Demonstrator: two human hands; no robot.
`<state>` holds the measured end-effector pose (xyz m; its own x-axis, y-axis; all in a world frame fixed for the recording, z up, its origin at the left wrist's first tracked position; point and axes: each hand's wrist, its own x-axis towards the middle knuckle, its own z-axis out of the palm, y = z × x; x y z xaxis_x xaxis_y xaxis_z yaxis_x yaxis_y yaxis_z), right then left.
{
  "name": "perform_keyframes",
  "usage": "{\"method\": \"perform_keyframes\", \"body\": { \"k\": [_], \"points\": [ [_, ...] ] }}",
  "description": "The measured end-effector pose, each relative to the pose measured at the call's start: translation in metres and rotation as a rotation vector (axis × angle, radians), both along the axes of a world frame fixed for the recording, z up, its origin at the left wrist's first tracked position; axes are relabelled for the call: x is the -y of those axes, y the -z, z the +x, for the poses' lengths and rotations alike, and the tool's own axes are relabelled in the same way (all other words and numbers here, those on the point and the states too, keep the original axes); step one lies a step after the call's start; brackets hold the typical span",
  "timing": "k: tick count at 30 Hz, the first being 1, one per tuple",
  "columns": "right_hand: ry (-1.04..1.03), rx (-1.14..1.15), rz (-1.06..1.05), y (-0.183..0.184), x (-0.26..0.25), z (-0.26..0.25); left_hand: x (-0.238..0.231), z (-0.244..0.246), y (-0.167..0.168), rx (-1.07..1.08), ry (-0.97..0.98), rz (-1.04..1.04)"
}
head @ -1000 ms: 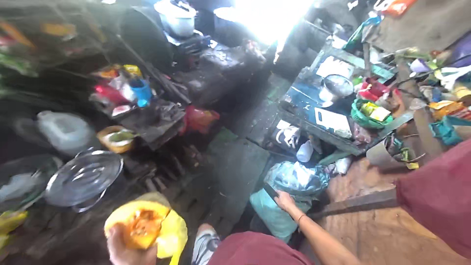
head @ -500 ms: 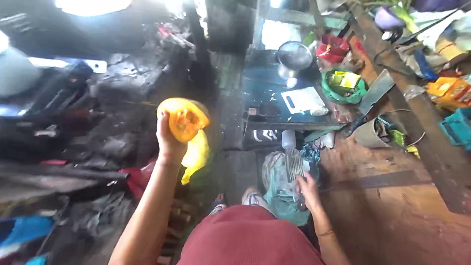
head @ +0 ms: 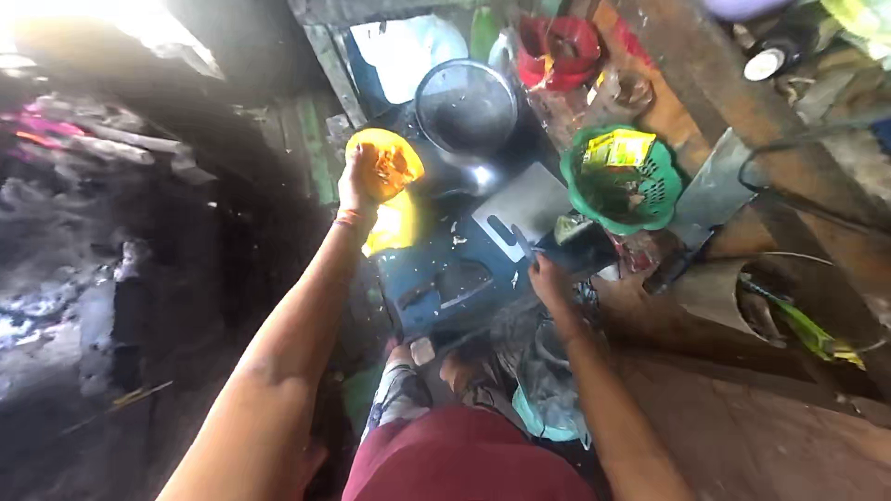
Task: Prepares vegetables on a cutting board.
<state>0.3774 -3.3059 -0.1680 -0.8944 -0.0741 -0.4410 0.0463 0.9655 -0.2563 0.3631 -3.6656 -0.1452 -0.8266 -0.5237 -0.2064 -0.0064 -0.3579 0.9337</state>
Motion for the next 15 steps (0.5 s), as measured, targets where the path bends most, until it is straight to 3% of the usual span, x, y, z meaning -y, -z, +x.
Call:
{"method": "perform_keyframes", "body": {
  "k": [6,11,13,15],
  "points": [
    [0.138,0.142,0.041,0.034,0.056,0.016,0.011,-0.095,0.020,0.115,0.208,-0.190],
    [0.270,0.232,-0.080,0.023,0.087,0.030,-0.025,-0.135,0.008,0.127,0.573,-0.780],
    [0.430,0.094,-0.137,0.019,0.097,0.042,-0.050,-0.129,0.000,0.129,0.673,-1.001],
    [0.606,-0.167,-0.164,0.025,0.099,0.058,-0.067,-0.122,0.013,0.067,0.738,-1.272]
  ]
}}
